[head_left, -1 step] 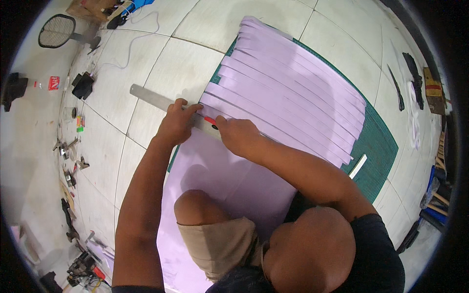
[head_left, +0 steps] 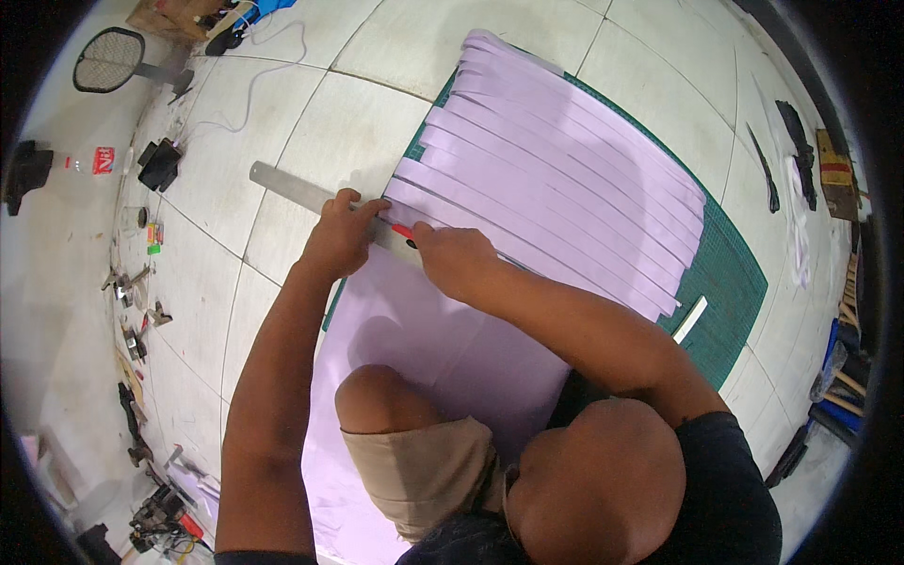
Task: The person cuts several strips of purple fabric using a utility knife and a metal ruler on a green cutting mat.
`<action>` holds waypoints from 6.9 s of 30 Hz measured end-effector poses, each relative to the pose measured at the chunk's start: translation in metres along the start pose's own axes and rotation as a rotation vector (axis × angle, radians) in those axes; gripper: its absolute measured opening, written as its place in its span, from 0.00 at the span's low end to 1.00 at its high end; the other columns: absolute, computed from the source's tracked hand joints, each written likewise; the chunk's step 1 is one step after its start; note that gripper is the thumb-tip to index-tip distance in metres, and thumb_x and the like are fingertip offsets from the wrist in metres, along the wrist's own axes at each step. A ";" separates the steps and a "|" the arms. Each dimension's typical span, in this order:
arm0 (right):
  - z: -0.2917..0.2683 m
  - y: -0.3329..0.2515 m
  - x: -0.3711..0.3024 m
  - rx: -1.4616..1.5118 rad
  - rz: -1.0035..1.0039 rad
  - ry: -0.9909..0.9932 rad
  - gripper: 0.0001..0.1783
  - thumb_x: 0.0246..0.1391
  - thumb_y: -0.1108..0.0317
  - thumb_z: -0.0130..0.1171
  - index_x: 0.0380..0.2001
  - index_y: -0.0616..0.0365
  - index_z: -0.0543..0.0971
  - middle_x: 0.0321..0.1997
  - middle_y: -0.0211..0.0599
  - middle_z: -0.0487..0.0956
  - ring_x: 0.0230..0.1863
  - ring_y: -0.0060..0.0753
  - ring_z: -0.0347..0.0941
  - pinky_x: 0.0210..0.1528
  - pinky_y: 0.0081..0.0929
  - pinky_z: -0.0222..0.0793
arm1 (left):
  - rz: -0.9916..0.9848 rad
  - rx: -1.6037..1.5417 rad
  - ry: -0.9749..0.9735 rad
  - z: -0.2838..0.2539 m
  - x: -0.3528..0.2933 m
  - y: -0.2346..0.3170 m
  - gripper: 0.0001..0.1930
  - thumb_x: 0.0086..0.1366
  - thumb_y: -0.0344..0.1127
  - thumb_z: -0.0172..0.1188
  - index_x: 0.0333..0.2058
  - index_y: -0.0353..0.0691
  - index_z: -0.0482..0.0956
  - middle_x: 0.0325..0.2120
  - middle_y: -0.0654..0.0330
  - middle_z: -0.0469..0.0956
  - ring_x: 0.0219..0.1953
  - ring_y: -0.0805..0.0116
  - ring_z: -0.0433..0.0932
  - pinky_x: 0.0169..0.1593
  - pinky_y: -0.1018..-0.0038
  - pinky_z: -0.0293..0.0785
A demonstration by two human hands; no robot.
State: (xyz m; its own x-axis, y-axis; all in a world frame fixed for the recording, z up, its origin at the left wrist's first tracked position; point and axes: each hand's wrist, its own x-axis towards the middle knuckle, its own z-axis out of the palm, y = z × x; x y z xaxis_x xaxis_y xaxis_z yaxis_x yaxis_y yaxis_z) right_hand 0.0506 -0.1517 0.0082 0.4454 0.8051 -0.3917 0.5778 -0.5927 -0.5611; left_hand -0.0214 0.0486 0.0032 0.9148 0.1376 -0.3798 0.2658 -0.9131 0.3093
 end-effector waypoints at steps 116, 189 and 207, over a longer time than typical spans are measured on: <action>0.036 0.091 -0.175 0.011 0.079 0.130 0.13 0.60 0.67 0.48 0.46 0.62 0.70 0.33 0.50 0.80 0.31 0.53 0.80 0.30 0.50 0.76 | -0.327 -0.478 0.139 0.020 0.048 0.006 0.11 0.57 0.36 0.64 0.29 0.33 0.75 0.25 0.57 0.77 0.29 0.67 0.74 0.35 0.68 0.71; 0.065 0.173 -0.303 0.387 0.814 0.764 0.24 0.48 0.56 0.72 0.33 0.60 0.68 0.25 0.46 0.75 0.27 0.50 0.75 0.33 0.44 0.70 | -0.278 -0.310 0.496 0.060 0.044 0.012 0.16 0.56 0.30 0.57 0.43 0.36 0.68 0.31 0.54 0.76 0.34 0.58 0.76 0.43 0.64 0.73; 0.066 0.182 -0.310 0.540 0.783 0.774 0.23 0.50 0.56 0.70 0.39 0.61 0.71 0.31 0.49 0.77 0.33 0.52 0.75 0.37 0.44 0.70 | -0.217 -0.416 0.536 0.067 0.036 0.016 0.17 0.59 0.27 0.62 0.44 0.37 0.66 0.32 0.60 0.69 0.34 0.68 0.70 0.42 0.71 0.70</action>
State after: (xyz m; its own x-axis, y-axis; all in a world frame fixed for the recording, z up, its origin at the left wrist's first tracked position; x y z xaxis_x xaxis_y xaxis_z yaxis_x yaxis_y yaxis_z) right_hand -0.0275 -0.5074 -0.0202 0.9402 -0.1000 -0.3258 -0.3043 -0.6764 -0.6708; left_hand -0.0046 0.0130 -0.0635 0.8229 0.5677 -0.0224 0.4555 -0.6358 0.6231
